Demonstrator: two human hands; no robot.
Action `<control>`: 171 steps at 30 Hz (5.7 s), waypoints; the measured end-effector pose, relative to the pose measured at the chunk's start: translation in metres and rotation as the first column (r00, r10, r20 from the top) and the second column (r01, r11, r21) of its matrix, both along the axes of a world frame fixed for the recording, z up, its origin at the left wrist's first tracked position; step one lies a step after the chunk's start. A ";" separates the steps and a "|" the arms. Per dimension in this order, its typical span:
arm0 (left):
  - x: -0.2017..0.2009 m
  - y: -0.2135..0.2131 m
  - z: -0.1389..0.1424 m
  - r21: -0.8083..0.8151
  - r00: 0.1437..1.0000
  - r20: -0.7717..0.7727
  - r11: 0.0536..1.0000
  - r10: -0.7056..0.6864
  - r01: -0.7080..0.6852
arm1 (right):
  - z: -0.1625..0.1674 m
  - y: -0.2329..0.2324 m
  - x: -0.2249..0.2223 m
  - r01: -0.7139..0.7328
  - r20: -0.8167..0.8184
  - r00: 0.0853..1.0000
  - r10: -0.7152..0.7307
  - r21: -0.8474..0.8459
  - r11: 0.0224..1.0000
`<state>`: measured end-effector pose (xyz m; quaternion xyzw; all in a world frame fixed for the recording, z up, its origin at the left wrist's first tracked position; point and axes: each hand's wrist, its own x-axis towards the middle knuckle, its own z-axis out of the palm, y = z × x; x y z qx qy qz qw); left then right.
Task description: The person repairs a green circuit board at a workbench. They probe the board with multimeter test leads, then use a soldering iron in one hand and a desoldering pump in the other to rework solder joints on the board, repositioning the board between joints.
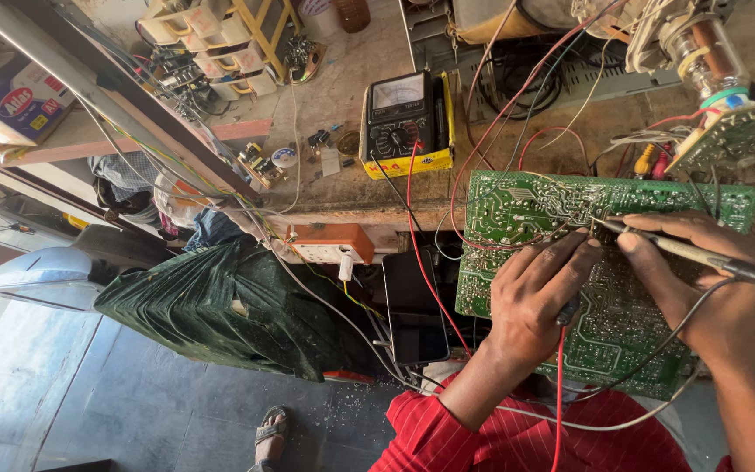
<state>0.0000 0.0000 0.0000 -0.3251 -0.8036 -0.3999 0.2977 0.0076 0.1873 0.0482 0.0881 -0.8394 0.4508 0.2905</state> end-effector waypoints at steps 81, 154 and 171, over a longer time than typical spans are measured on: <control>0.000 0.001 0.004 0.049 0.999 -0.037 0.999 -0.007 0.008 | -0.005 -0.011 0.004 0.014 -0.008 1.000 -0.014 -0.011 1.000; 0.000 0.009 0.017 0.235 1.000 -0.019 0.972 0.004 0.000 | -0.011 -0.007 -0.002 -0.061 -0.153 0.986 0.072 0.074 0.995; 0.000 0.007 0.008 0.236 0.999 -0.033 0.972 -0.002 0.010 | -0.015 -0.011 -0.001 -0.009 -0.106 0.994 0.020 0.107 0.994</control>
